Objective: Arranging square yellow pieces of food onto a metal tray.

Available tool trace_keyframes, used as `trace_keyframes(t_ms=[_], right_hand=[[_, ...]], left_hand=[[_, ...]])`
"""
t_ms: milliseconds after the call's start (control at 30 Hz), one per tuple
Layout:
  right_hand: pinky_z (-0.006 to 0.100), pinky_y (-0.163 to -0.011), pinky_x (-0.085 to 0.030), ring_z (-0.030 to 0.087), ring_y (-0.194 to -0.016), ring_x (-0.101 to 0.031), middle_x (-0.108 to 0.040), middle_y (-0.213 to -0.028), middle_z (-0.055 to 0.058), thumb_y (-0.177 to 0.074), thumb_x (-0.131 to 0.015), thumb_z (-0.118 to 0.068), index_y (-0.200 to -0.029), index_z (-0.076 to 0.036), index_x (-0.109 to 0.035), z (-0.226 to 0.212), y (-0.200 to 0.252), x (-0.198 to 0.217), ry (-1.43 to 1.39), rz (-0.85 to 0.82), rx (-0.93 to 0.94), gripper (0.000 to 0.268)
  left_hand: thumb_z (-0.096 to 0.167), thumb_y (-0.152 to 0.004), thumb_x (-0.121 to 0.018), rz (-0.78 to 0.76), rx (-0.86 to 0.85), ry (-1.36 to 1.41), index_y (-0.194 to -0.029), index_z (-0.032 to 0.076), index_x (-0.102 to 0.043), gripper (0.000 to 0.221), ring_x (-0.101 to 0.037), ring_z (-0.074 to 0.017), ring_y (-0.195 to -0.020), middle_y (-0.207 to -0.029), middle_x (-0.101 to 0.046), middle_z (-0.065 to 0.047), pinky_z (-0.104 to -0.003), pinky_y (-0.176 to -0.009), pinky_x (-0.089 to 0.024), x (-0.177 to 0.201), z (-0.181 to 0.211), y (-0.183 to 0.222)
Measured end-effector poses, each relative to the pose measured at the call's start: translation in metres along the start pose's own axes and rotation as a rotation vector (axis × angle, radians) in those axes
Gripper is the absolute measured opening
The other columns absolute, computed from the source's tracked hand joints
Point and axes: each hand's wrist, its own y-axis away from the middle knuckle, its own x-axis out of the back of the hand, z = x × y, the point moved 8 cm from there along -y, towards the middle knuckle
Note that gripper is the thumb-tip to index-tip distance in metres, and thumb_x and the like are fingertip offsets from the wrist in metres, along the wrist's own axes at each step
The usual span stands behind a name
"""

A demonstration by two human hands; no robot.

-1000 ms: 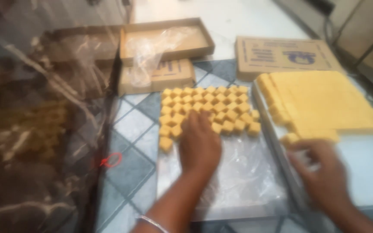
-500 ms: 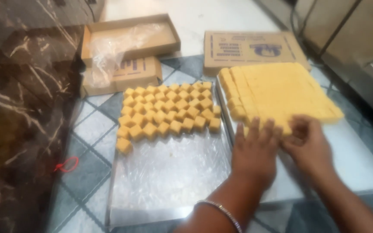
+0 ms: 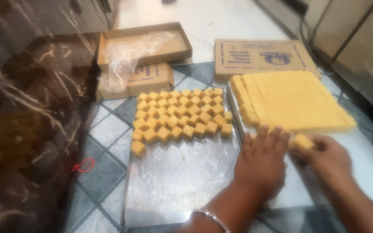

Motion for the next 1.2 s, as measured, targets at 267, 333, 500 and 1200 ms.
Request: trace_keyframes(t_ms=[267, 333, 500, 1200], right_hand=[[0.039, -0.081, -0.052, 0.029, -0.094, -0.069, -0.075, -0.106, 0.018, -0.084, -0.083, -0.02, -0.13, 0.001, -0.068, -0.043, 0.036, -0.03, -0.156, -0.05, 0.189, 0.052], [0.036, -0.087, -0.055, 0.022, -0.094, -0.072, -0.075, -0.106, 0.011, -0.076, -0.091, -0.023, -0.122, -0.009, -0.075, -0.06, 0.062, -0.073, 0.018, -0.212, 0.266, 0.051], [0.034, -0.081, -0.06, 0.018, -0.089, -0.075, -0.078, -0.1, 0.007, -0.071, -0.092, -0.023, -0.114, -0.011, -0.075, -0.087, 0.118, -0.203, -0.089, -0.377, 0.36, 0.048], [0.038, -0.076, -0.055, 0.022, -0.081, -0.067, -0.07, -0.094, 0.01, -0.071, -0.087, -0.015, -0.109, -0.007, -0.062, -0.162, 0.184, -0.282, -0.052, -0.15, 0.442, 0.047]], left_hand=[[0.003, -0.077, -0.061, 0.37, 0.139, 0.174, -0.1, 0.005, -0.063, 0.023, -0.057, -0.0395, -0.106, -0.107, -0.062, -0.018, -0.05, -0.091, -0.047, 0.106, -0.156, 0.099], [0.011, -0.078, -0.068, 0.335, 0.588, 0.01, -0.094, 0.011, -0.065, 0.017, -0.063, -0.035, -0.099, -0.099, -0.066, -0.012, -0.049, -0.086, -0.05, 0.121, -0.228, 0.142], [0.024, -0.075, -0.083, 0.317, 0.845, 0.143, -0.102, 0.014, -0.065, 0.034, -0.063, -0.0326, -0.103, -0.105, -0.065, -0.009, -0.047, -0.086, -0.052, 0.138, -0.267, 0.172], [0.015, -0.07, -0.088, 0.211, 0.777, 0.241, -0.124, 0.022, -0.059, 0.061, -0.06, -0.0288, -0.116, -0.117, -0.061, -0.003, -0.042, -0.096, -0.051, 0.138, -0.291, 0.157]])
